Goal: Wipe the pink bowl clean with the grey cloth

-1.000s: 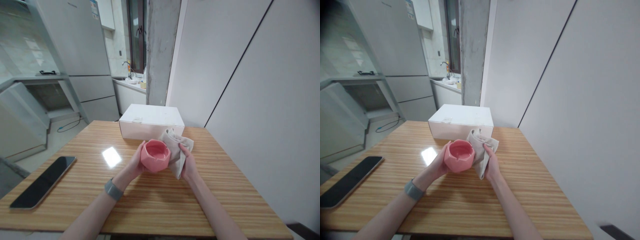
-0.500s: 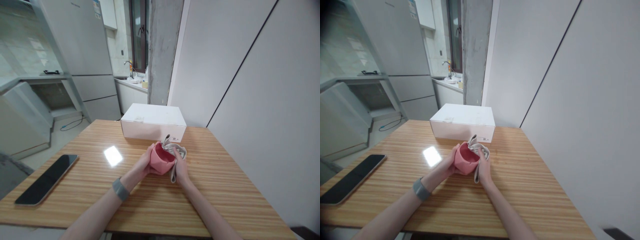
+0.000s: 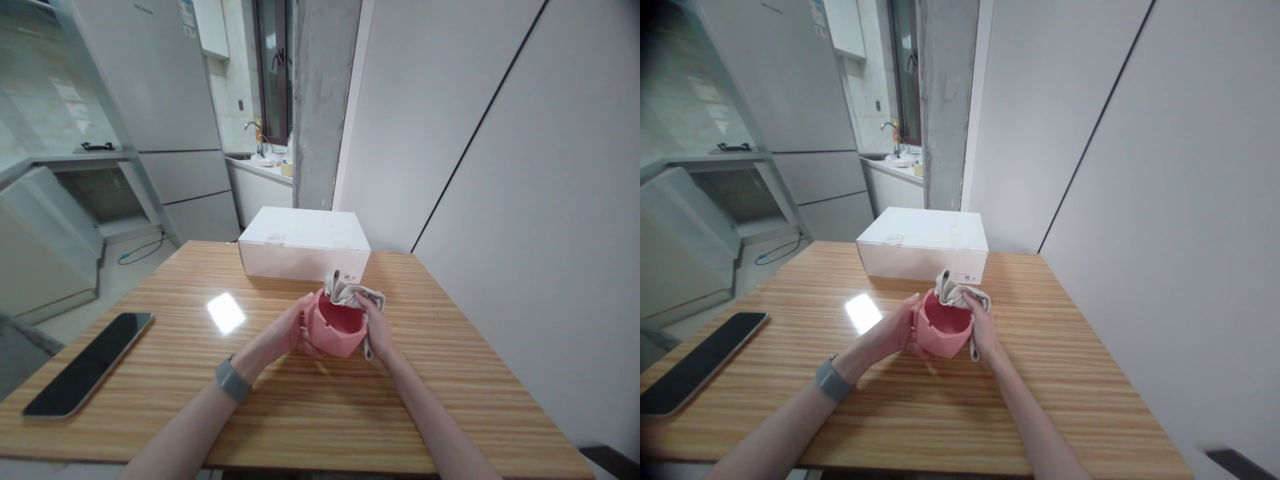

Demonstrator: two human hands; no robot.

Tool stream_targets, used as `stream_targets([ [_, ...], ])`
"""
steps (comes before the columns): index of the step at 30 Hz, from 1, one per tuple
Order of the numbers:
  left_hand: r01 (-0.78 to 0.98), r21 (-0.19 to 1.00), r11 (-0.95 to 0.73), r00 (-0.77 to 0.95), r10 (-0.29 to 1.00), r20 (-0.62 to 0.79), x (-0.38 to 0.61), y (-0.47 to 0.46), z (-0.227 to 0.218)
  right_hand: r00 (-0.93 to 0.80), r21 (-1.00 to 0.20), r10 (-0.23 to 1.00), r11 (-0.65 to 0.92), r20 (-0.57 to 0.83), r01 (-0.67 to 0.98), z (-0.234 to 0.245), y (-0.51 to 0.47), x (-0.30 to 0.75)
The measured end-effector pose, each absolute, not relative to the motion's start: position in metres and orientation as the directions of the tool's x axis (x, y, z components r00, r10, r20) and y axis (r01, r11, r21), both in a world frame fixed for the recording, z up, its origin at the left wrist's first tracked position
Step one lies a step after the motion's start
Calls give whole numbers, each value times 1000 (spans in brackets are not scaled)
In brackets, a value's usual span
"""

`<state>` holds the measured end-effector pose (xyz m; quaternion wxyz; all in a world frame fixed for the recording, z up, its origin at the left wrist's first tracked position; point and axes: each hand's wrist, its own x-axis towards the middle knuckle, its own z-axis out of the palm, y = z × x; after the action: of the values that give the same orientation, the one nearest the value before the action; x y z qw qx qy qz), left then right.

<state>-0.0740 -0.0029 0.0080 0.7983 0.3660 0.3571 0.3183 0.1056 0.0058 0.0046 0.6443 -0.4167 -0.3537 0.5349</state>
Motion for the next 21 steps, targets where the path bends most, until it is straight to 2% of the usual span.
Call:
stream_targets([
  [4,-247,825,508,463,810,-360,-73,-2,2,122,-920,992,35,-15,-390,3,6,104],
  [9,-241,819,521,331,837,-435,-69,3,-4,182,-920,983,70,-2,-385,-7,8,93],
  [16,-278,847,453,259,884,-388,-70,3,-1,307,-931,950,153,47,-332,-7,0,84],
  [21,-346,875,338,203,938,-281,-62,-4,-1,407,-944,908,212,95,-253,-11,-9,67],
])
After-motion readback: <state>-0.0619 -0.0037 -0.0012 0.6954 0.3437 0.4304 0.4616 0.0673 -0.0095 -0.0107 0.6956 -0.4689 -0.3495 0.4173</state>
